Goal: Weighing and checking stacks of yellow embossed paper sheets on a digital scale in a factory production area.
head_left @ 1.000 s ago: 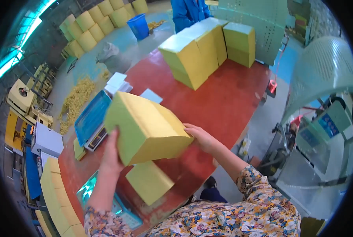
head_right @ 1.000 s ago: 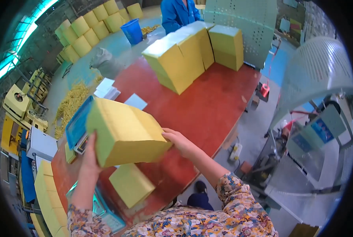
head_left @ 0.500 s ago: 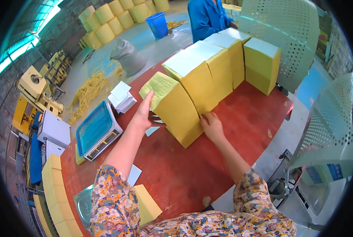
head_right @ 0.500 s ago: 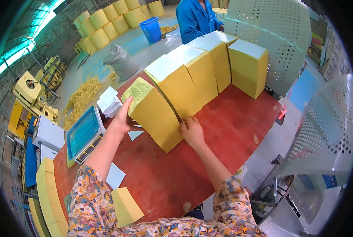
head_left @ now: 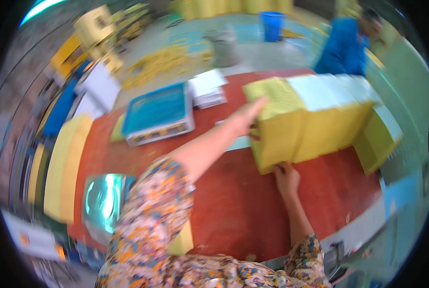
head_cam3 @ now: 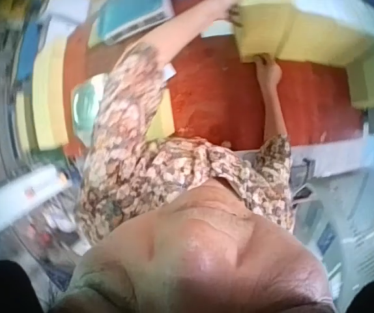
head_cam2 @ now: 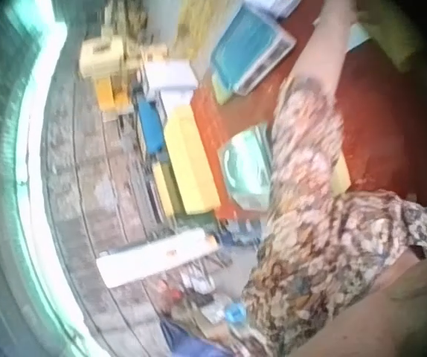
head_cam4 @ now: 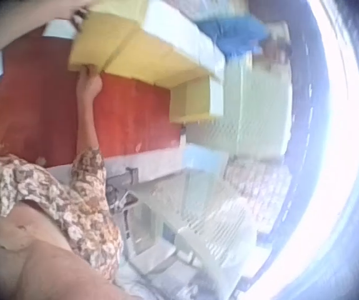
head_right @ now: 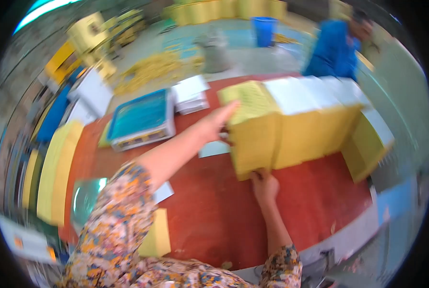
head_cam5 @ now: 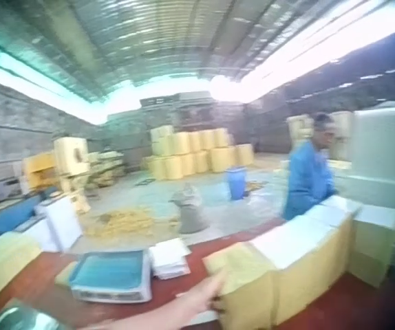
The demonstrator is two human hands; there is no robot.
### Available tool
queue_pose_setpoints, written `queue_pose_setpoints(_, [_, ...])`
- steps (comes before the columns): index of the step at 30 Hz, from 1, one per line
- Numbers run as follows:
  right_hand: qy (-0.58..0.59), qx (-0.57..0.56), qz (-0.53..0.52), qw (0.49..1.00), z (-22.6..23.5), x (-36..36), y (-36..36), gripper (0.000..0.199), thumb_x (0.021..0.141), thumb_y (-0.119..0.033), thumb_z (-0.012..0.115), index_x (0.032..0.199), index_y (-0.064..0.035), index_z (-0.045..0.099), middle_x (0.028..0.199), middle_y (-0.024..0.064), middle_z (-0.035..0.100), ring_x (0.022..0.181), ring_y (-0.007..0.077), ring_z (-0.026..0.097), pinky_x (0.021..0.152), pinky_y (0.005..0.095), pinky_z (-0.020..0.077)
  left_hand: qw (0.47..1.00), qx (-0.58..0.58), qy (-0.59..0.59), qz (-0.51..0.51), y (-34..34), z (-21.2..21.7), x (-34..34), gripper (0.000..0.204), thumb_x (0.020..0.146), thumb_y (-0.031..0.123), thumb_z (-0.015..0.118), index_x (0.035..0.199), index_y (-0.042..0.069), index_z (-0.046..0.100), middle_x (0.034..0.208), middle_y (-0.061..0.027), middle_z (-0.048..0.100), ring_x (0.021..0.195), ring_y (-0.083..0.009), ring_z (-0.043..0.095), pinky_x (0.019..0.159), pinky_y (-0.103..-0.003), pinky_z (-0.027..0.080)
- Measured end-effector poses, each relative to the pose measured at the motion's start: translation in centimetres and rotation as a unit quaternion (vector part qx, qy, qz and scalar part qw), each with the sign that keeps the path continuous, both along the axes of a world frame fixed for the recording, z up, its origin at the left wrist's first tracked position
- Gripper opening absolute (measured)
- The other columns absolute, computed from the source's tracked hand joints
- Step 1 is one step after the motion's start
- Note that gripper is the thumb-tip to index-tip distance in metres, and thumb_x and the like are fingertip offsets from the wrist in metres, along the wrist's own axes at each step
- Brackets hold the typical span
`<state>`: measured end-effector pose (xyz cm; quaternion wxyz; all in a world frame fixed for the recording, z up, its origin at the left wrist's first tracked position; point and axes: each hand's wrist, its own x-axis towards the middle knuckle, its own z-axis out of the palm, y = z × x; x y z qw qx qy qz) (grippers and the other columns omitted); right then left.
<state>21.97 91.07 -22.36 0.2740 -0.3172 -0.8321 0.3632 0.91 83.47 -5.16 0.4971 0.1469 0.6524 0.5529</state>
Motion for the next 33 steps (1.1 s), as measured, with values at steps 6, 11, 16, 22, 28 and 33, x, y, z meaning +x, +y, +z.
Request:
queue_pose_setpoints(6, [0.081,-0.027,0.020,0.996,-2.0,3.1,0.2,0.009,0.090,-0.005,0.064,0.098,-0.0006,0.067,0.088,0.0081,0.067,0.082,0.0177,0.064,0.075,0.0314,0.0519,0.999,0.049,0.014,-0.001,0.2,0.2,3.9,0.096,0.083,0.075,0.050,0.155,0.017,0.024,0.159,-0.0162,0.023,0.142,-0.0457,0.026,0.099,-0.075,0.032])
queue_pose_setpoints(11, [0.131,-0.164,0.135,0.968,4.5,4.1,-9.0,0.008,0.094,0.000,0.055,0.098,0.0022,0.062,0.090,0.0042,0.061,0.084,0.0123,0.057,0.077,0.0277,0.0480,0.957,0.146,0.251,0.018,-14.6,2.0,6.6,0.093,0.088,0.060,0.061,0.149,-0.003,0.029,0.148,-0.0290,0.039,0.139,-0.0369,0.038,0.111,-0.044,0.036])
queue_pose_setpoints(16, [0.157,-0.161,0.238,0.945,13.8,4.4,-22.2,0.012,0.094,-0.002,0.050,0.090,0.0009,0.062,0.083,0.0038,0.060,0.077,0.0104,0.053,0.072,0.0258,0.0435,0.960,0.149,0.155,0.178,-35.0,3.1,9.3,0.058,0.092,0.035,0.068,0.133,-0.003,0.053,0.132,-0.0171,0.058,0.124,-0.0219,0.055,0.100,-0.032,0.045])
queue_pose_setpoints(22, [0.150,-0.232,0.436,0.857,16.8,1.7,-41.2,0.010,0.090,-0.002,0.053,0.089,0.0012,0.062,0.085,0.0081,0.065,0.079,0.0138,0.058,0.074,0.0267,0.0451,0.869,0.065,0.216,0.440,-63.5,0.5,11.4,0.036,0.098,0.031,0.058,0.120,0.002,0.062,0.118,-0.0108,0.066,0.110,-0.0177,0.063,0.092,-0.033,0.051])
queue_pose_setpoints(28, [0.046,-0.359,0.525,0.770,14.9,-2.0,-64.2,0.009,0.091,-0.003,0.056,0.089,0.0021,0.064,0.085,0.0096,0.067,0.077,0.0148,0.062,0.072,0.0269,0.0490,0.765,-0.102,0.302,0.560,-91.2,-1.7,11.6,0.034,0.098,0.029,0.059,0.115,0.001,0.066,0.115,-0.0077,0.068,0.106,-0.0159,0.064,0.090,-0.030,0.050])
queue_pose_setpoints(33, [-0.018,-0.395,0.588,0.706,12.4,-7.2,-82.2,0.013,0.093,-0.001,0.053,0.091,0.0035,0.065,0.087,0.0079,0.067,0.080,0.0129,0.061,0.074,0.0274,0.0497,0.644,-0.239,0.467,0.557,-104.7,-3.5,7.1,0.032,0.093,0.025,0.061,0.110,-0.001,0.066,0.106,-0.0153,0.070,0.098,-0.0260,0.069,0.084,-0.033,0.052])
